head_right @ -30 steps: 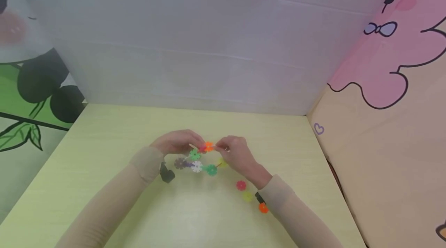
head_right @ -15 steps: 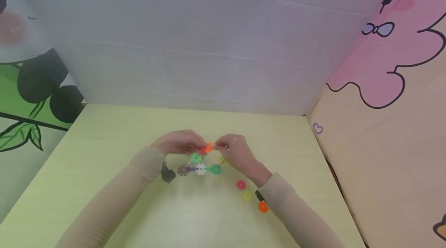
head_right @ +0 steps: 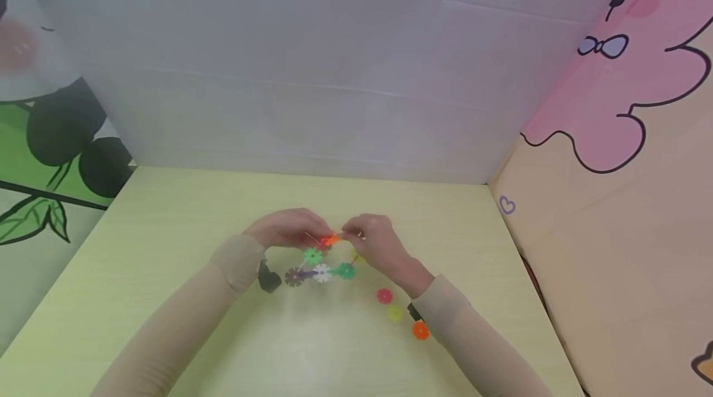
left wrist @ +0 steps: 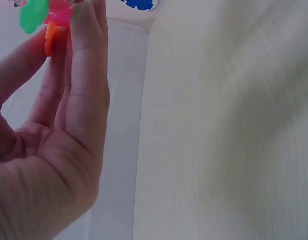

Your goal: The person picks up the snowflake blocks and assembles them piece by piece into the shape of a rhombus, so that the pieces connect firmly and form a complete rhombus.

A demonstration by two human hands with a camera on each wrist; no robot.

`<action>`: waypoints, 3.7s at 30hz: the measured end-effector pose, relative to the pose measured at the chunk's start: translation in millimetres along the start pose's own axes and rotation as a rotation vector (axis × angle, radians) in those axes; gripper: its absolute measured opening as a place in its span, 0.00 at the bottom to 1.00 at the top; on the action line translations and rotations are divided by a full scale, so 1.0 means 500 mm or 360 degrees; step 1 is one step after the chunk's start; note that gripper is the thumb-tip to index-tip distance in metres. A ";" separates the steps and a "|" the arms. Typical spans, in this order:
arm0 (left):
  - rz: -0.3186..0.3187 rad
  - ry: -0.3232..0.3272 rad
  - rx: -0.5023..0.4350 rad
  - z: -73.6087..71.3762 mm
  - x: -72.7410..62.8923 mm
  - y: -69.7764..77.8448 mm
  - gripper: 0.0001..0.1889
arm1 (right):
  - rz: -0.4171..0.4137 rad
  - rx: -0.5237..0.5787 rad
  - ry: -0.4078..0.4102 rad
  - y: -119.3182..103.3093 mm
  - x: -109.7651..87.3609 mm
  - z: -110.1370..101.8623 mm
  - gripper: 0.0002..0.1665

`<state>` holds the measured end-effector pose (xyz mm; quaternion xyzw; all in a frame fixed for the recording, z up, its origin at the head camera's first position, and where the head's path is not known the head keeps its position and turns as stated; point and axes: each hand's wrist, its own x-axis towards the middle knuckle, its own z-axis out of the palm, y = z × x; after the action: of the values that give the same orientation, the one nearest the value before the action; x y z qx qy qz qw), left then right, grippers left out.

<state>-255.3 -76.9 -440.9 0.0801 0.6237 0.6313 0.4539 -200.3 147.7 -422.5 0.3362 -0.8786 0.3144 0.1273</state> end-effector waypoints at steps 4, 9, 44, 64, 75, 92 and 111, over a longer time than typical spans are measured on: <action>-0.0004 0.0002 -0.0030 -0.005 0.002 -0.004 0.13 | 0.0016 -0.0006 0.0024 -0.001 -0.002 -0.006 0.07; 0.0007 0.0017 -0.0050 -0.013 0.003 -0.010 0.14 | 0.0050 -0.0014 0.0063 0.009 -0.015 -0.020 0.08; 0.0056 0.0115 -0.0123 -0.022 -0.017 -0.010 0.11 | 0.0877 0.0040 -0.0712 0.134 -0.184 -0.004 0.19; 0.0056 0.0105 -0.0118 -0.024 -0.027 -0.009 0.10 | 0.0792 0.0217 -0.0811 0.130 -0.323 -0.054 0.26; 0.0055 0.0111 -0.0120 -0.028 -0.023 -0.014 0.09 | 0.0643 0.0204 -0.0837 0.130 -0.352 -0.056 0.17; 0.0072 0.0096 -0.0135 -0.030 -0.016 -0.017 0.10 | 0.0602 0.0087 -0.0815 0.131 -0.343 -0.057 0.14; 0.0045 0.0123 -0.0122 -0.026 -0.017 -0.021 0.07 | 0.0577 0.0153 -0.0459 0.127 -0.204 -0.092 0.08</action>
<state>-254.3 -93.9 -448.6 0.0471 0.6148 0.6638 0.4232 -166.8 265.8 -461.3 0.2199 -0.9178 0.3222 -0.0743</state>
